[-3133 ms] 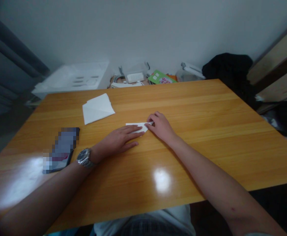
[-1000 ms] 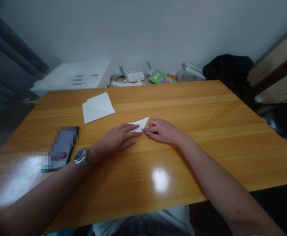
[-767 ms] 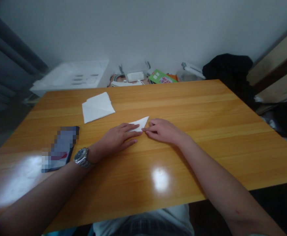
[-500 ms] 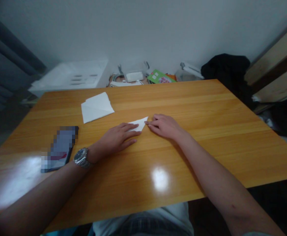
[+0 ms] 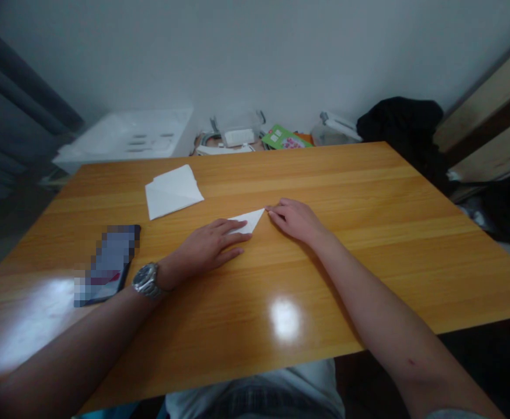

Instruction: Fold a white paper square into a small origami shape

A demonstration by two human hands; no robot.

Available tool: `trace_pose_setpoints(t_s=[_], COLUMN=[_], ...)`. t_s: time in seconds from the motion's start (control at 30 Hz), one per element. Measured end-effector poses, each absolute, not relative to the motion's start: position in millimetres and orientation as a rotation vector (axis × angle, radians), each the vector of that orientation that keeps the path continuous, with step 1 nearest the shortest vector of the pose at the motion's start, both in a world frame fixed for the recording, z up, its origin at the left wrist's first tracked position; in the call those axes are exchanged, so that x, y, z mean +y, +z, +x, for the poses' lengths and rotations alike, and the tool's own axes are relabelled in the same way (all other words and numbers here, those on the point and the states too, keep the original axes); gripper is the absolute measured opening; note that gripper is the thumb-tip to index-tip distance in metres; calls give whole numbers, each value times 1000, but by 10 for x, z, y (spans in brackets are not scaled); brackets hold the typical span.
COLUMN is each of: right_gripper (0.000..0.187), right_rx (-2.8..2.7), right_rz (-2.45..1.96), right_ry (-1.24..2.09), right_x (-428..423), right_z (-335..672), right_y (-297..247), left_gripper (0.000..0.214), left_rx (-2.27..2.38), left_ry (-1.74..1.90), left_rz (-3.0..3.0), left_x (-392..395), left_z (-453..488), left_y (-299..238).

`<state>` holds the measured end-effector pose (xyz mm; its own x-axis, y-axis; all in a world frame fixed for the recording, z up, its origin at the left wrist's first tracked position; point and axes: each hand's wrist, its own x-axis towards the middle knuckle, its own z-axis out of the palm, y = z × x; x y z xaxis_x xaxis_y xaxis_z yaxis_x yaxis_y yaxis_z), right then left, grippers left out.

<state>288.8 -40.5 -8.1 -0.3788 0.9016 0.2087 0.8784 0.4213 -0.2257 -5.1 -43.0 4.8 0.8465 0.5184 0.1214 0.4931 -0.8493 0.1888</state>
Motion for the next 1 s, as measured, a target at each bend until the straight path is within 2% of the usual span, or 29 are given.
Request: trace_pose_setpoints(t_s=[0.43,1.0], right_gripper=[38,33], right_rx=[-2417,-2348], right_rz=[-1200,-1217], right_ry=[314,334], right_x=[-485,-476], right_z=[2872,2942], right_y=[-62,-36], left_gripper=[44,49], left_rx=[803,820], left_ry=[218,185], left_rz=[2849,2894], left_x=[-440,-440], left_z=[-63,-76], left_y=[64,42])
